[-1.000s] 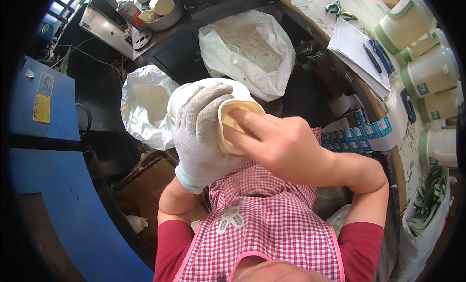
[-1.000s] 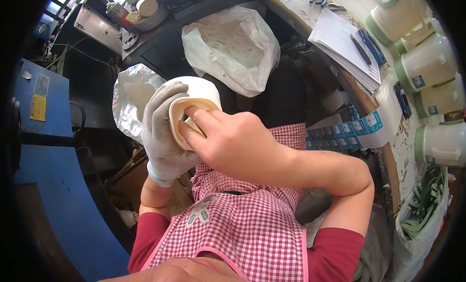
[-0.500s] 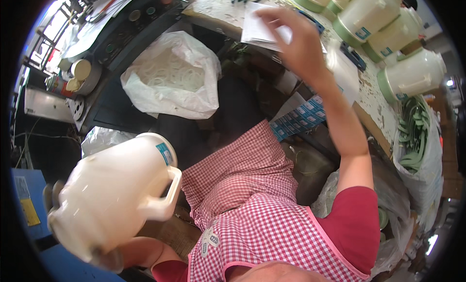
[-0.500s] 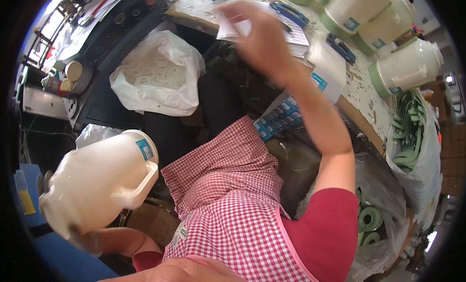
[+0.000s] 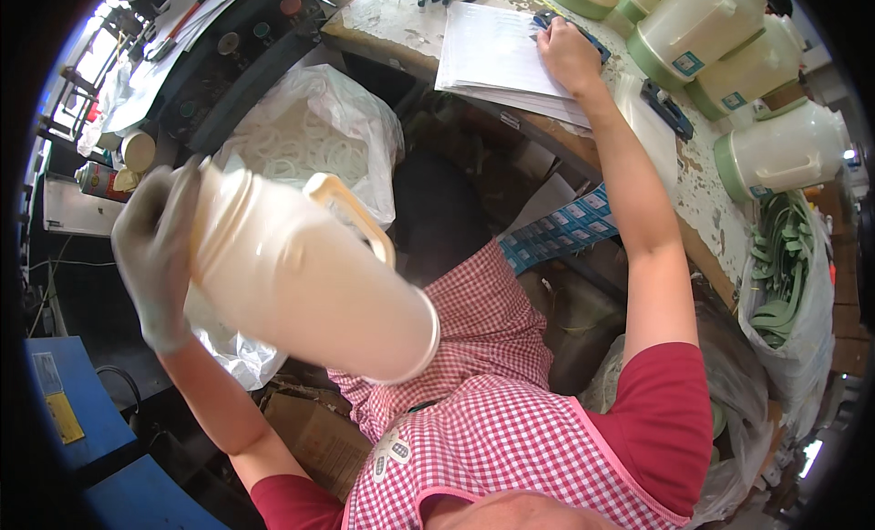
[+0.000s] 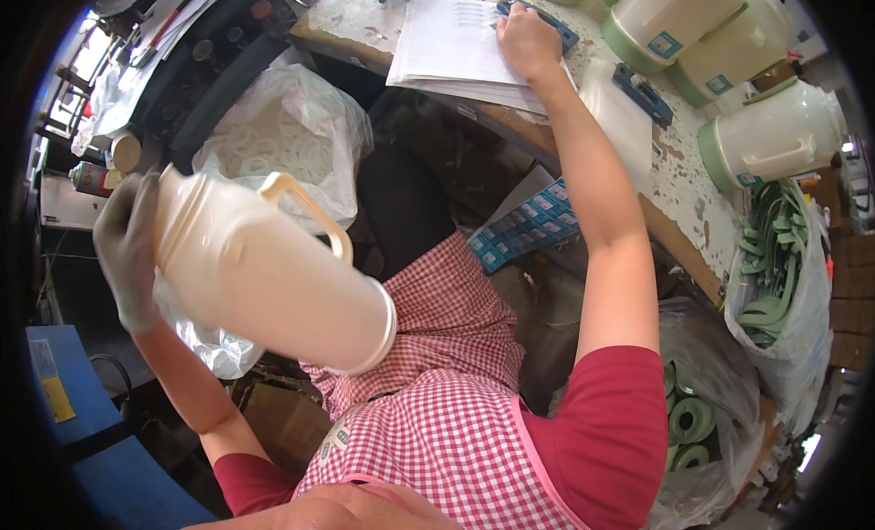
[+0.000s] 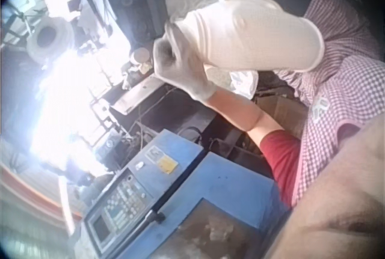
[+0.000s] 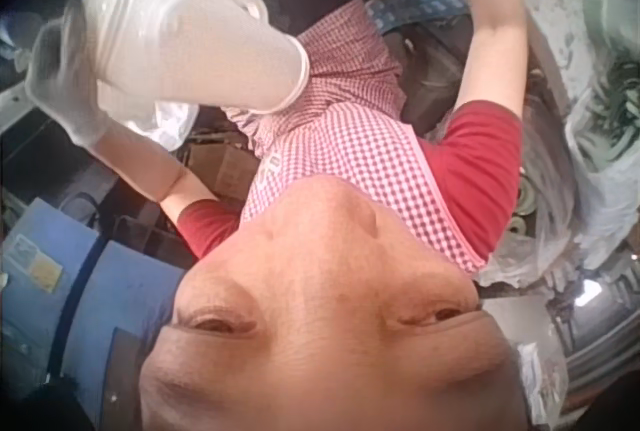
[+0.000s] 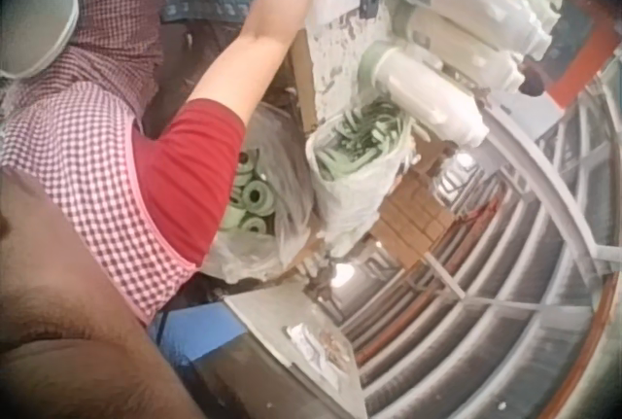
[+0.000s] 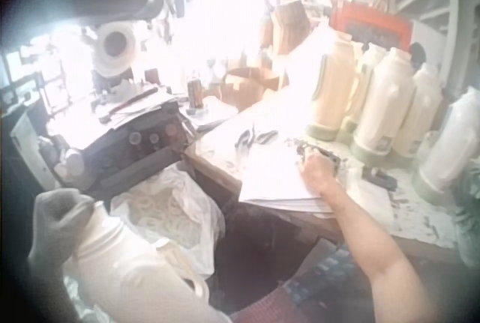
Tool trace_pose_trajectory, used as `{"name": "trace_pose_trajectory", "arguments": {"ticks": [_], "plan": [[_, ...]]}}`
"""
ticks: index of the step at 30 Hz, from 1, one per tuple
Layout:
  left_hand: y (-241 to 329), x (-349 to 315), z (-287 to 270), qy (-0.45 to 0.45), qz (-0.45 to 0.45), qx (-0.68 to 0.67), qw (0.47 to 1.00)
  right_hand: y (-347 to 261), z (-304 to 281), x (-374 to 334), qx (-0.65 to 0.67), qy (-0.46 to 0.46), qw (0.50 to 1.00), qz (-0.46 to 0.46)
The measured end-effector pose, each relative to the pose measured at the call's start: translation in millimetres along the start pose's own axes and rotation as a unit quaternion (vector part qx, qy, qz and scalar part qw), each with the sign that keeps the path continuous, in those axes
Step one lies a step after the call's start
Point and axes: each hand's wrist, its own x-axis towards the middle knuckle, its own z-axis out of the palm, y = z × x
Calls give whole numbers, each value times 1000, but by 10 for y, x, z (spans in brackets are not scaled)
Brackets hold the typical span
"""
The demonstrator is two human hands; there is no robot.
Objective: The person repeatedly assembles white plastic containers by inserting a small white cap, applying a blue label, and securing a green lid with a handle. The person handles the containers one at a time and places the finished units on the table.
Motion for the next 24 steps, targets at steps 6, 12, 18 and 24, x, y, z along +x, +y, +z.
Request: {"name": "trace_pose_trajectory", "arguments": {"ticks": [6,12,18,24], "plan": [[-593,770,1092,-164,-70,329,927,-12,-14,-20,-5,24,998,-58],[-1139,858,1716,-350,-70,251,900,56,-20,58,13,3,998,-62],[-1171,416,2113,-294,-62,245,922,98,-115,136,41,-59,997,-22],[-1219,299,2019,-247,-82,242,935,167,-77,101,55,-48,997,8]]}}
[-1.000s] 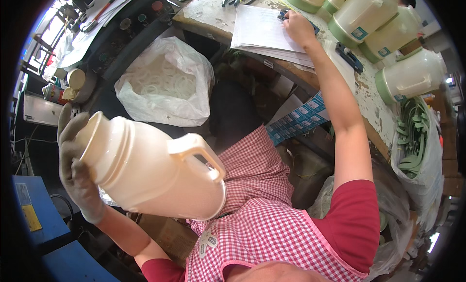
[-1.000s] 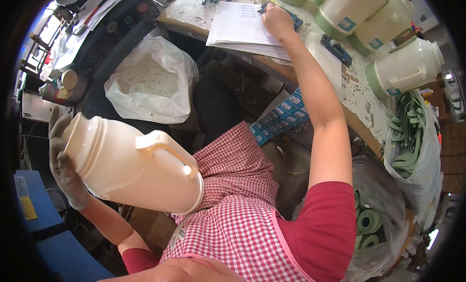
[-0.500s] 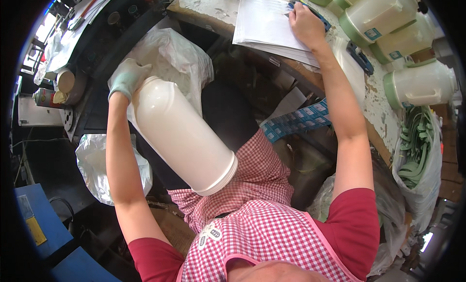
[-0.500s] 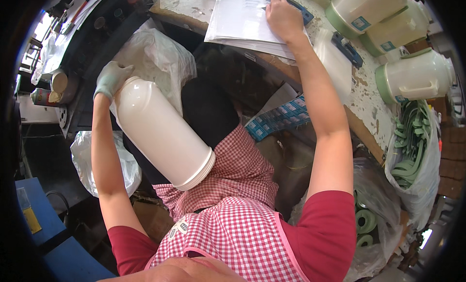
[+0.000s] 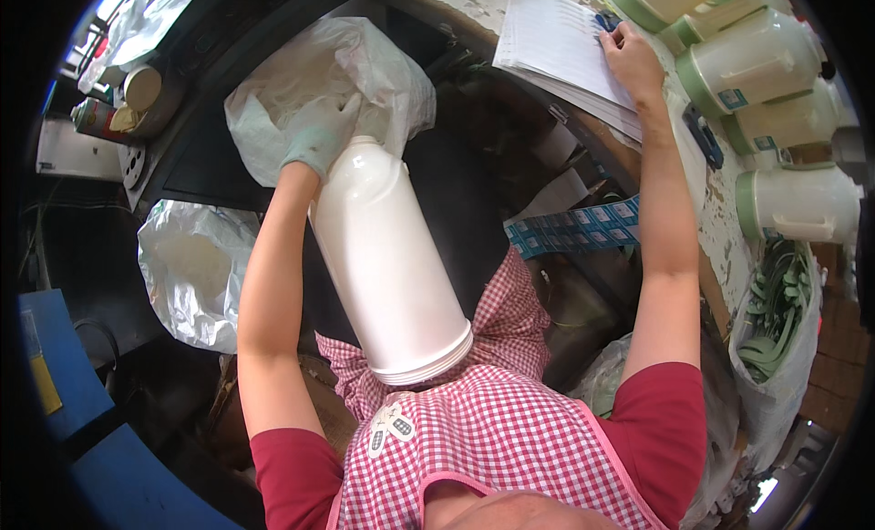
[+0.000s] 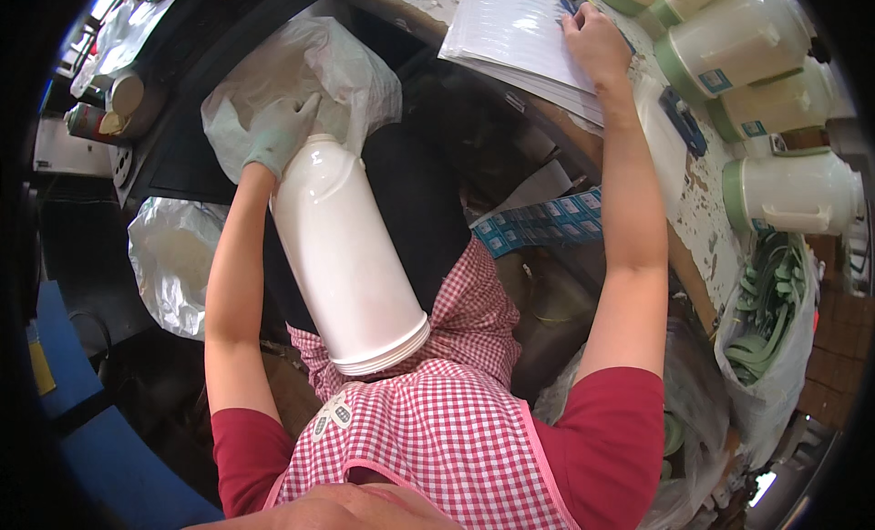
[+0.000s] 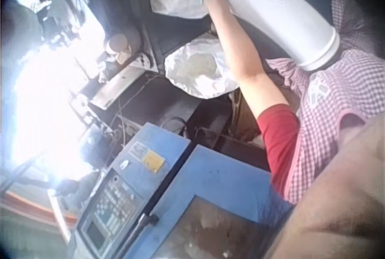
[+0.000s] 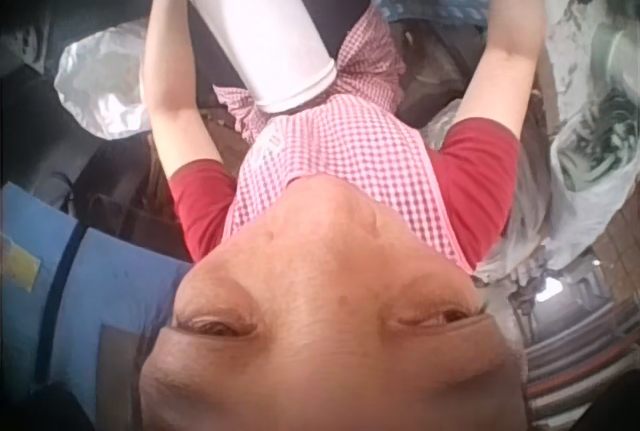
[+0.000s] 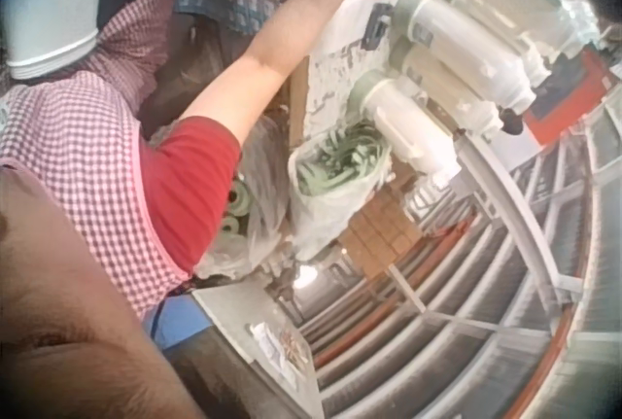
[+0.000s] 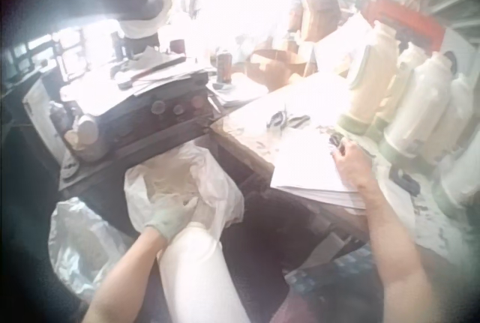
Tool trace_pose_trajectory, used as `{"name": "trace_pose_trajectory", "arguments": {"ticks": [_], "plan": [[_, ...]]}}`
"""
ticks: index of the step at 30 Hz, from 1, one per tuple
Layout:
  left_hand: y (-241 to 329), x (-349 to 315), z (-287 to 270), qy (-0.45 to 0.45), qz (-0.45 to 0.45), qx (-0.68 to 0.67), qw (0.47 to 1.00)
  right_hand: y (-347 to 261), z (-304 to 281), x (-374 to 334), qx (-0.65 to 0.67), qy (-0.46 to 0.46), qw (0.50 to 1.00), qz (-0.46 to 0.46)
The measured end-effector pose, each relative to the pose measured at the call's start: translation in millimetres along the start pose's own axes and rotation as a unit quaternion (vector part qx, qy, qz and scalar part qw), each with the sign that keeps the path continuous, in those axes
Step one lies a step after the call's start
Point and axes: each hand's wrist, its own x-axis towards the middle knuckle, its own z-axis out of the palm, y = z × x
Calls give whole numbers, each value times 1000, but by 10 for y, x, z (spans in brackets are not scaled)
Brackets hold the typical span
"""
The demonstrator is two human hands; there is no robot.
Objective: The person repeatedly assembles white plastic containers by inserting a small white cap, applying a blue label, and securing a green lid with a handle. The person handles the containers one at a time and places the finished units on the table.
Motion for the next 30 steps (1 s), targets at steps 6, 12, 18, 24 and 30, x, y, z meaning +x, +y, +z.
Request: {"name": "trace_pose_trajectory", "arguments": {"ticks": [6,12,18,24,30], "plan": [[34,55,44,1,-16,14,1000,-34,111,-43,-9,61,995,-81],[-130,-87,70,129,47,-76,988,-11,105,104,-36,22,997,-60],[-292,-1285,-194,209,19,-422,882,-911,-79,-805,279,26,958,-60],[-121,-1898,30,116,90,-531,834,-2055,119,-2333,531,-310,789,-16],[-109,-1879,122,160,97,-531,826,-2275,173,-2460,536,-295,791,-36]]}}
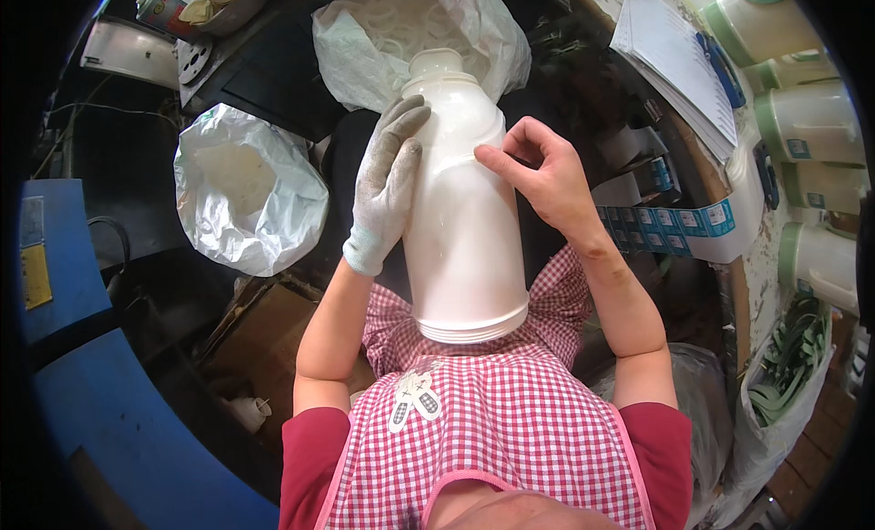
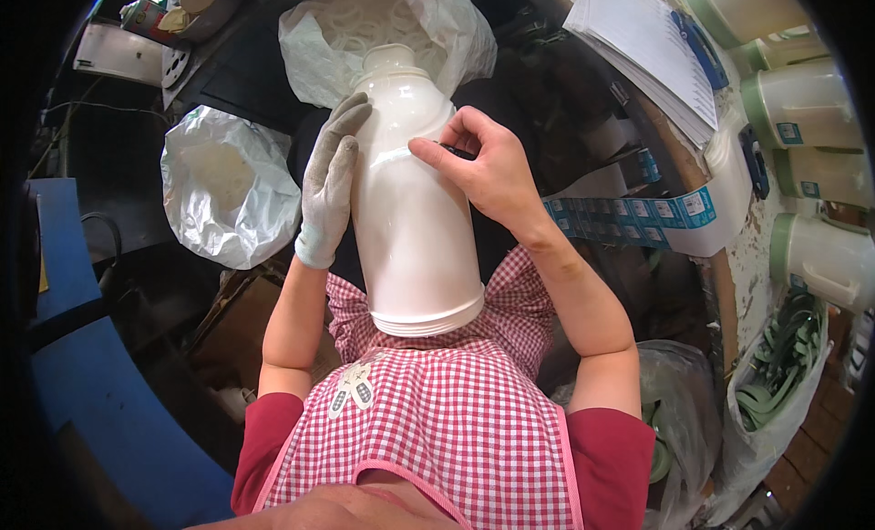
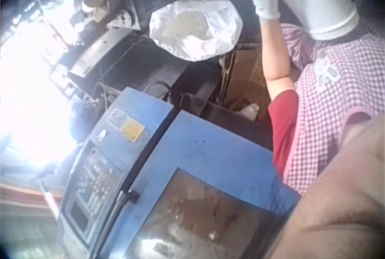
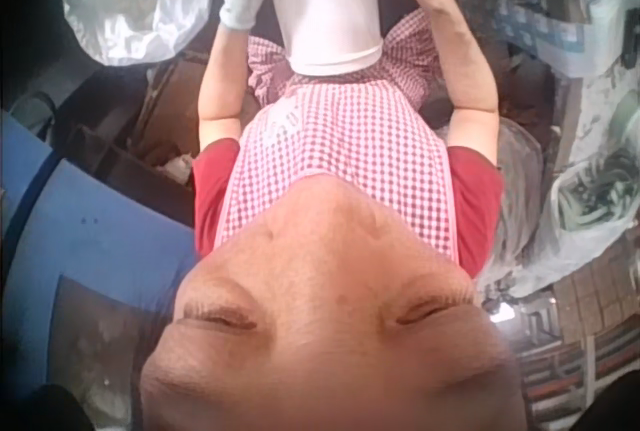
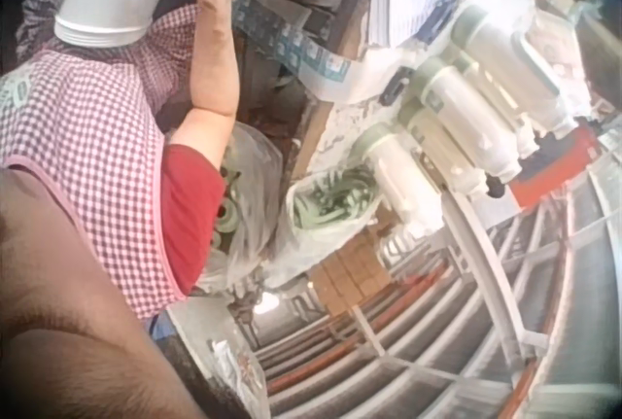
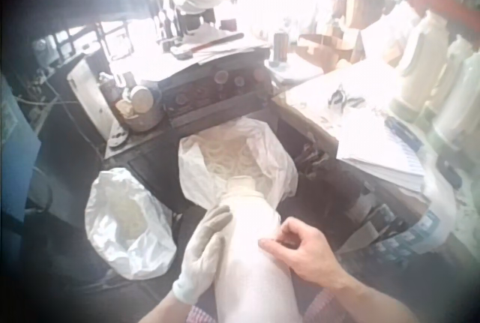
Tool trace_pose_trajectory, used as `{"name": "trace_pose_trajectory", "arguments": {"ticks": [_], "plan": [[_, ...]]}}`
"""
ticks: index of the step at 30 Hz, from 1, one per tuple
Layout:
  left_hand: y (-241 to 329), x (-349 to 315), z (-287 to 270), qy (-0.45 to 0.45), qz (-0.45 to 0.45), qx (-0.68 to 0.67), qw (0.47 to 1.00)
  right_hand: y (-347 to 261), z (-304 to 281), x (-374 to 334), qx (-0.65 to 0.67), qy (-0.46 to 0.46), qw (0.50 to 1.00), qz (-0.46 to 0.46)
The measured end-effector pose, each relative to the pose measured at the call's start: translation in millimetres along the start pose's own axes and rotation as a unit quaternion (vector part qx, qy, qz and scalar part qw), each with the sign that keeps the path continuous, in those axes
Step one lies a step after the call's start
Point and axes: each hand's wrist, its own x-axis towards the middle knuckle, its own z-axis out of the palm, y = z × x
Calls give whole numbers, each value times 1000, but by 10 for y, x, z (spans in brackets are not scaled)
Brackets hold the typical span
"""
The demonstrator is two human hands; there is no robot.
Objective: The person repeatedly assembles white plastic containers by inserting a small white cap, applying a blue label, and securing a green lid with a handle. The person handles the containers one at a time and places the finished units on the table.
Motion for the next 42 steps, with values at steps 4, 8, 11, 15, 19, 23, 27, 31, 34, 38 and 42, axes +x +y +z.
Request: {"name": "trace_pose_trajectory", "arguments": {"ticks": [4,8,11,15,19,23,27,31,34,38,42], "plan": [[67,-35,122,25,-3,47,999,-21,36,-25,-120,20,992,-29],[11,-58,37,-5,8,73,997,-142,-135,-18,-345,28,937,32],[4,-29,-27,-51,18,42,998,-133,11,8,-259,64,963,-23],[40,109,-330,-130,45,60,989,-62,-338,117,-246,78,961,-100],[90,628,-493,-3,-2,98,995,-186,-1865,486,-508,309,793,-132],[-360,1301,44,-34,-72,340,937,29,-2546,536,-673,272,685,-65],[972,942,-297,-34,-105,69,991,-442,-1827,-336,-377,71,924,7],[2081,170,-521,94,185,-43,977,171,-924,-897,-73,-168,970,159],[2217,-100,-579,154,333,5,930,-213,-427,-446,519,-65,847,88],[1674,-417,-1408,124,-27,-25,992,-1049,-572,199,166,67,970,-167],[615,-870,-1757,-32,-234,-156,959,-1882,-468,1079,-53,-23,976,-211]]}}
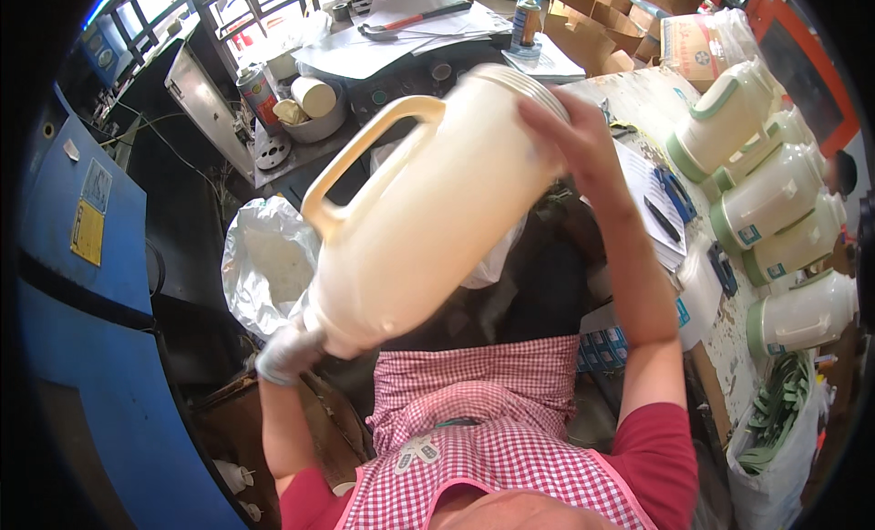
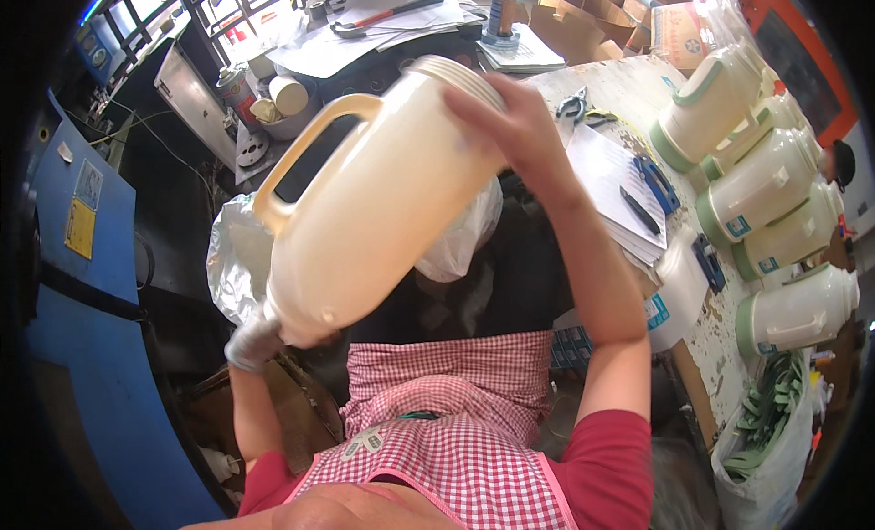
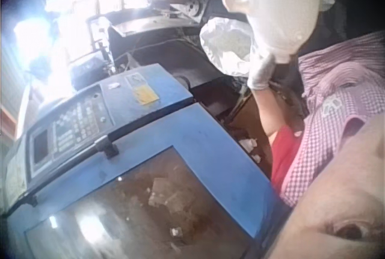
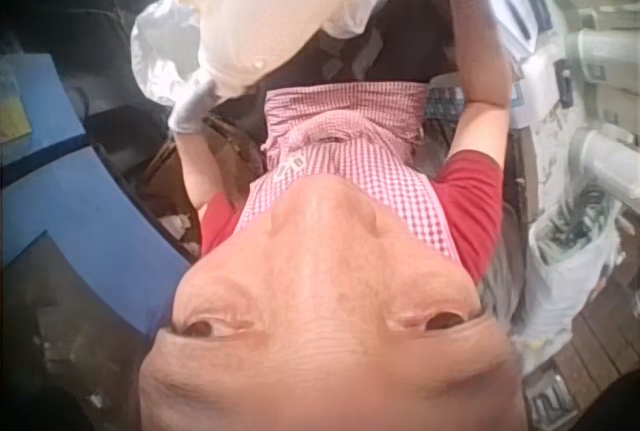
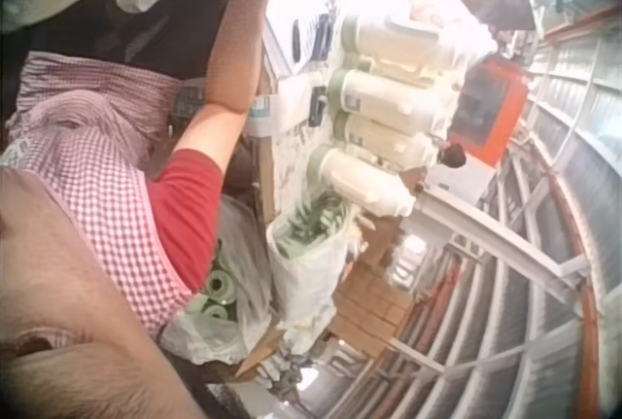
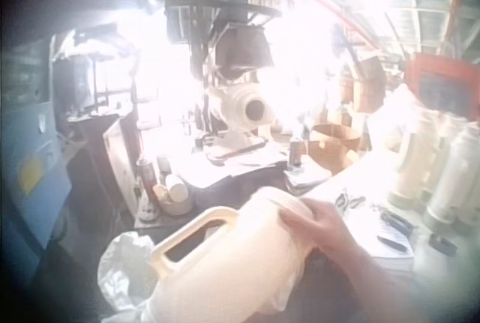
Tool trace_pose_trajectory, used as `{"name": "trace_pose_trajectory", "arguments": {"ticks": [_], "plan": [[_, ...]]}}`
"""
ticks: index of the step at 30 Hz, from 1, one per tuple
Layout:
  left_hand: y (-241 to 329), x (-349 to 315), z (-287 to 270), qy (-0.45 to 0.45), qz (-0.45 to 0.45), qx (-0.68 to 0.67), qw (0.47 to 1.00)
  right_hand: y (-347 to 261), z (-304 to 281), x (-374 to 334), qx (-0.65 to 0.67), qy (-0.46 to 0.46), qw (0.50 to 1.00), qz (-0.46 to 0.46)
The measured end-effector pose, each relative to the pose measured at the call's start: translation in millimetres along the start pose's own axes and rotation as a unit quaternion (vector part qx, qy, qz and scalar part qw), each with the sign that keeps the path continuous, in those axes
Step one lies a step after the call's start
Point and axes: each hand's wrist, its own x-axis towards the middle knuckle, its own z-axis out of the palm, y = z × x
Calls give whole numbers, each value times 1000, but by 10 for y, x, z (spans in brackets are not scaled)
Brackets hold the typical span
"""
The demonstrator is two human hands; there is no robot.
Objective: The person repeatedly assembles white plastic containers by inserting a small white cap, applying a blue label, and securing a green lid with a handle. The person handles the containers one at a time and places the finished units on the table.
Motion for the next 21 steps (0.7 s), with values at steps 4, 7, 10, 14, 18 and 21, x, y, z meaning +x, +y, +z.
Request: {"name": "trace_pose_trajectory", "arguments": {"ticks": [4,7,10,14,18,21], "plan": [[-32,186,626,-160,31,-271,949,-78,191,1595,-288,134,853,-413],[108,365,989,-110,61,-317,940,-152,-221,2252,-505,178,715,-450],[276,266,1030,-64,106,-301,946,-378,-192,1890,-479,157,749,-429],[573,27,1108,12,152,-261,953,-941,-610,366,-539,140,608,-566],[1315,434,1514,106,260,35,959,-1491,-1497,-987,-543,123,707,-436],[1726,1218,1871,-140,252,-200,936,-1172,-1669,-1241,-264,193,893,-310]]}}
